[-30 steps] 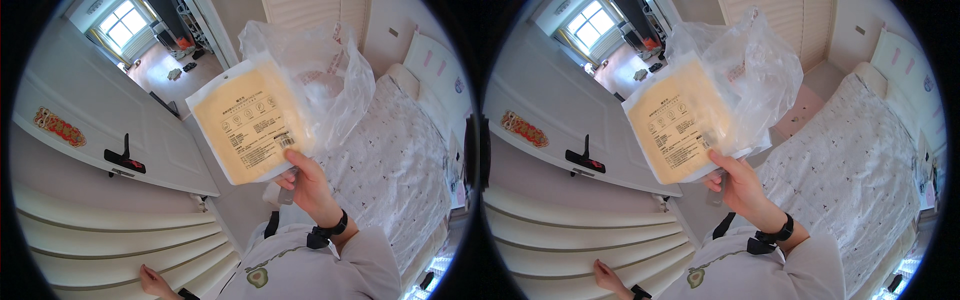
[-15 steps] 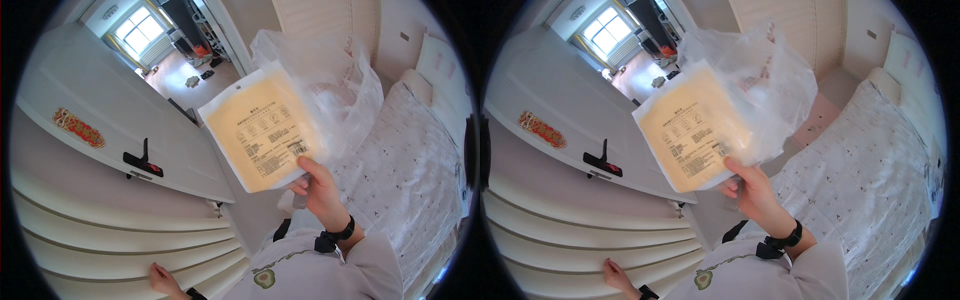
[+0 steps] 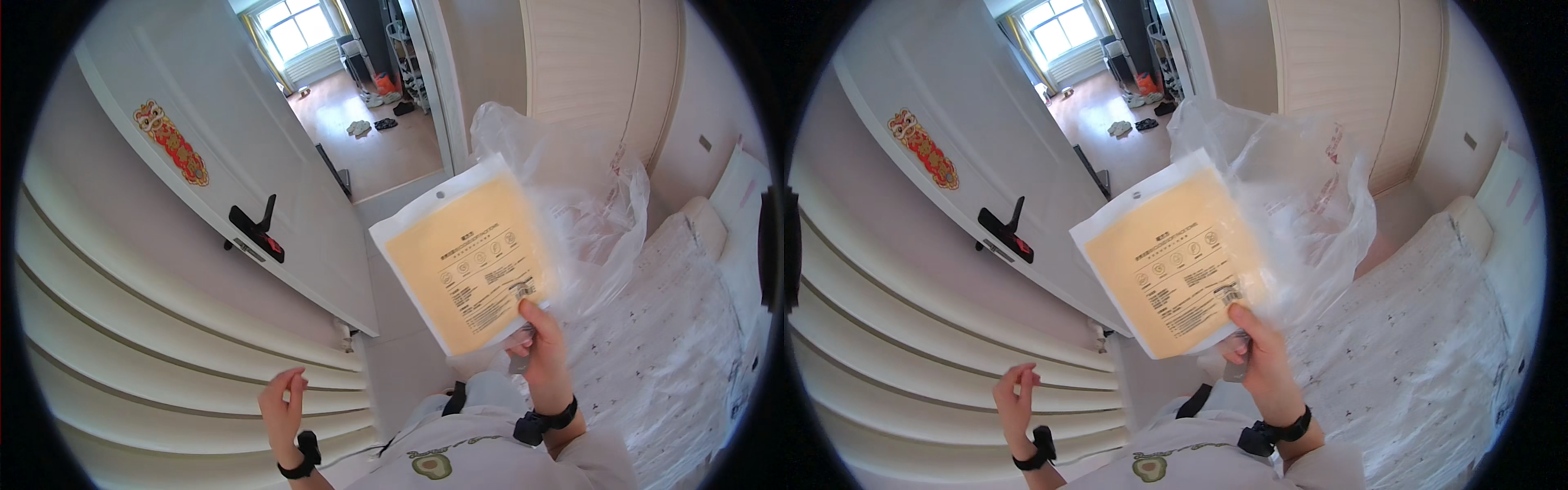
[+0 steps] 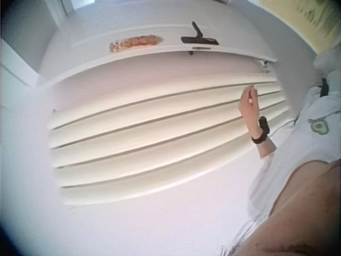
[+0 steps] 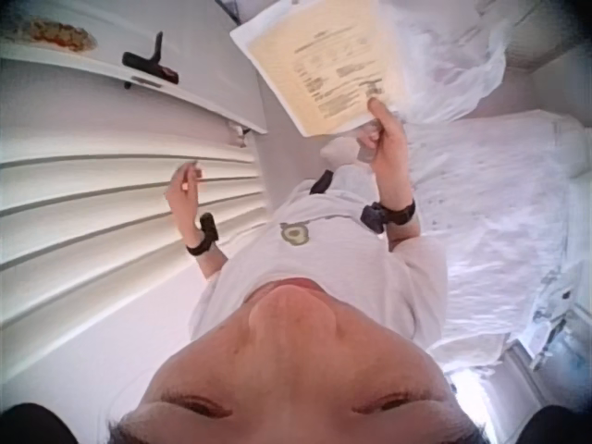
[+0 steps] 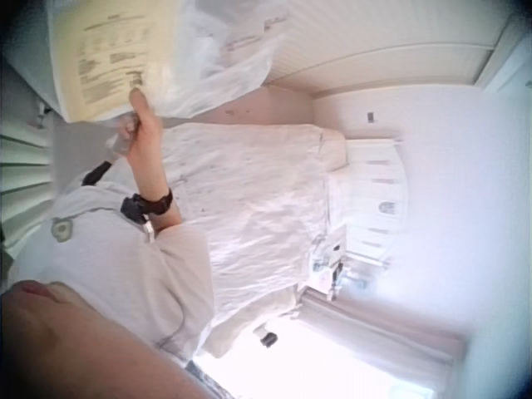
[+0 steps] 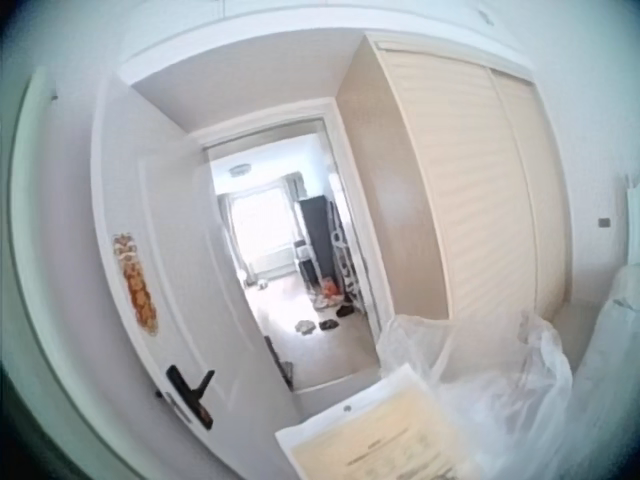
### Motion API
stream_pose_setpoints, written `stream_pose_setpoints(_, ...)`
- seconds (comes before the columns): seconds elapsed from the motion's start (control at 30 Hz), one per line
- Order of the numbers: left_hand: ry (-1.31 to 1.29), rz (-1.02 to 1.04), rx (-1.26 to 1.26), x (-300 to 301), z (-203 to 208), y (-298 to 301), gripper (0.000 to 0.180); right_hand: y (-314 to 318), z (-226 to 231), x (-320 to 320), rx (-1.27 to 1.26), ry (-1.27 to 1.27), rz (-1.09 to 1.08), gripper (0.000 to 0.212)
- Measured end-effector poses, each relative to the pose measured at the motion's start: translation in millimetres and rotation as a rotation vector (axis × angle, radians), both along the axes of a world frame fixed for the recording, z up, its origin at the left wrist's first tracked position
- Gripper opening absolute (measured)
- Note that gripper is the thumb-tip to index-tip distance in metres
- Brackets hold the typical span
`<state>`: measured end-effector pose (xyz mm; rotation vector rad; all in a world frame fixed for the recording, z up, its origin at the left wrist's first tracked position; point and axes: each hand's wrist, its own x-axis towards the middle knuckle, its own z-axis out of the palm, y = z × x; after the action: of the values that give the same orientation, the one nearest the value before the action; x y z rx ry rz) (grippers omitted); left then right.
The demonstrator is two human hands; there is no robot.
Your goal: The recorder picks up a package of face towels and some tissues, walks to a closet, and stores them inside.
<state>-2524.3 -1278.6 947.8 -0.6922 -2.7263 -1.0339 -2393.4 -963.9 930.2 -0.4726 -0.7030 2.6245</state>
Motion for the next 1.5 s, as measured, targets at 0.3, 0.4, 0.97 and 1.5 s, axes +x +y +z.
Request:
stream_pose_setpoints(0.3, -0.525, -0.618, 0.674, 0, 48, 113, 0.023, -17, -9, 14, 0.0, -0.101, 0.067, 0.023)
stream_pose_setpoints(0.4, -0.609, -0.545, 0.677, 16, 45, 131, 0.023, -17, -11, 18, -0.007, -0.136, 0.061, 0.025)
stream_pose_setpoints(0.97, -0.108, -0.11, 1.016, -9, 3, 87, 0.027, 16, -23, -7, -0.031, -0.038, 0.09, 0.016)
stream_pose_setpoints(1.5, -0.276, 0.04, 0.925, -8, -19, 93, 0.015, 6, -35, -3, -0.156, -0.171, 0.197, 0.019)
